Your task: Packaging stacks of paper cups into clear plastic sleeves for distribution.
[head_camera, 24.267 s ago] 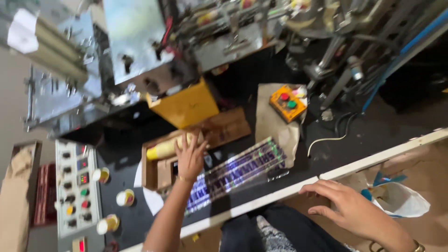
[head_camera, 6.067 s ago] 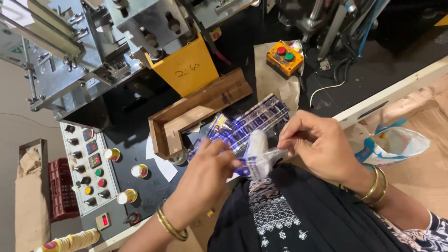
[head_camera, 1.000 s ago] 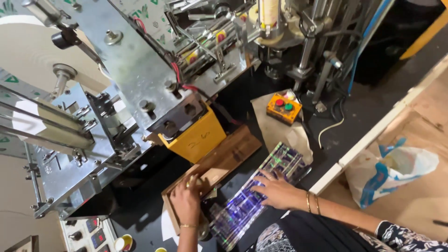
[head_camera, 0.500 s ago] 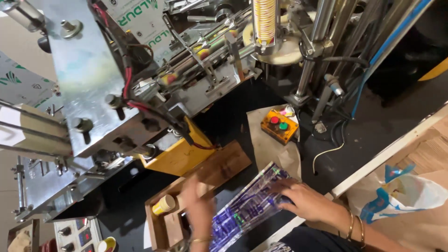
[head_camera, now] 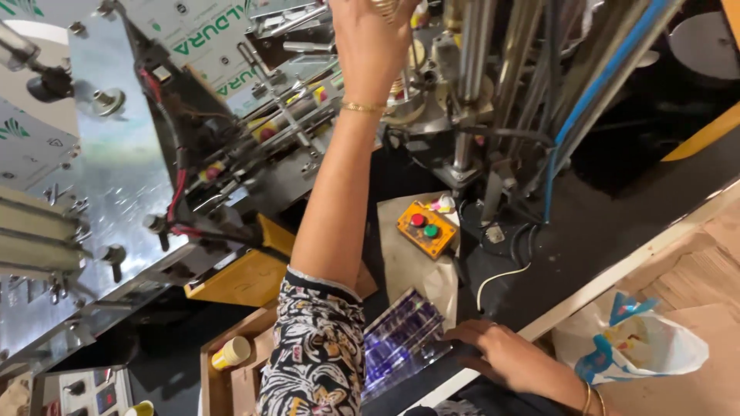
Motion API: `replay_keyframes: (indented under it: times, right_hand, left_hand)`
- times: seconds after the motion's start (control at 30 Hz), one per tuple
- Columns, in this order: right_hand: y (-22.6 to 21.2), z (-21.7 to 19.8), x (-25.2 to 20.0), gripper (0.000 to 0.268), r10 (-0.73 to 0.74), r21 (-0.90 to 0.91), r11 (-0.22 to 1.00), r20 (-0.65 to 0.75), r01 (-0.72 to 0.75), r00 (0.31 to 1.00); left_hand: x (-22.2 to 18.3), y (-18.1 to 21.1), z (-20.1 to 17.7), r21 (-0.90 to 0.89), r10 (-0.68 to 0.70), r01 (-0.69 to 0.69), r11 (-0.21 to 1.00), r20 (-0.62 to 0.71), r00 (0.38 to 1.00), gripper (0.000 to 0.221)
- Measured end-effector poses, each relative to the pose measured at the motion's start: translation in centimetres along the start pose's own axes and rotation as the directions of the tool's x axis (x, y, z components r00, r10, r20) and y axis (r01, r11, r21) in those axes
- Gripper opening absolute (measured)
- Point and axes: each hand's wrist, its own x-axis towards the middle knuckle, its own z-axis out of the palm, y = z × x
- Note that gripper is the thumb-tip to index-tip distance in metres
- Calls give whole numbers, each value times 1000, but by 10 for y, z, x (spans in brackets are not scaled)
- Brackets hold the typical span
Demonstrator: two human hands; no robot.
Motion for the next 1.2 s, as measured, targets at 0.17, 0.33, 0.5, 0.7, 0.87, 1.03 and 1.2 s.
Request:
replay_keyframes:
  times: [0.17,0.33,0.5,0.7,0.87,1.03,1.2]
  right_hand:
    - [20,-8,-15,42,-52,121,991,-58,58,997]
    - [27,-15,-17,45,48,58,997,-1,-48,999]
    - [57,3,-20,52,147,14,989,36,-148,988]
    - [60,20,-19,52,54,-73,996,85,-47,995]
    - [61,36,-20,47,-22,-11,1000,-57,22,998]
    - [50,36,-24,50,96,-47,994,15,-95,995]
    - [29,53,-12,48,11,-57,998,45,-8,999]
  left_hand:
    - [-5,21,-1,-39,-31,28,999,-76,997,69]
    - [3,-4,11,59,-26,28,998,-37,999,56]
    - [-2,17,-15,11,77,-80,997,175,982,58]
    - [-29,71,-104,-15,139,-146,989,417,898,64]
    - [-72,123,-195,-18,151,-176,984,603,784,71]
    - [-274,39,-255,107,6,-139,984,772,636,78]
    - [-385,-47,-354,451,-331,-239,860,850,409,82]
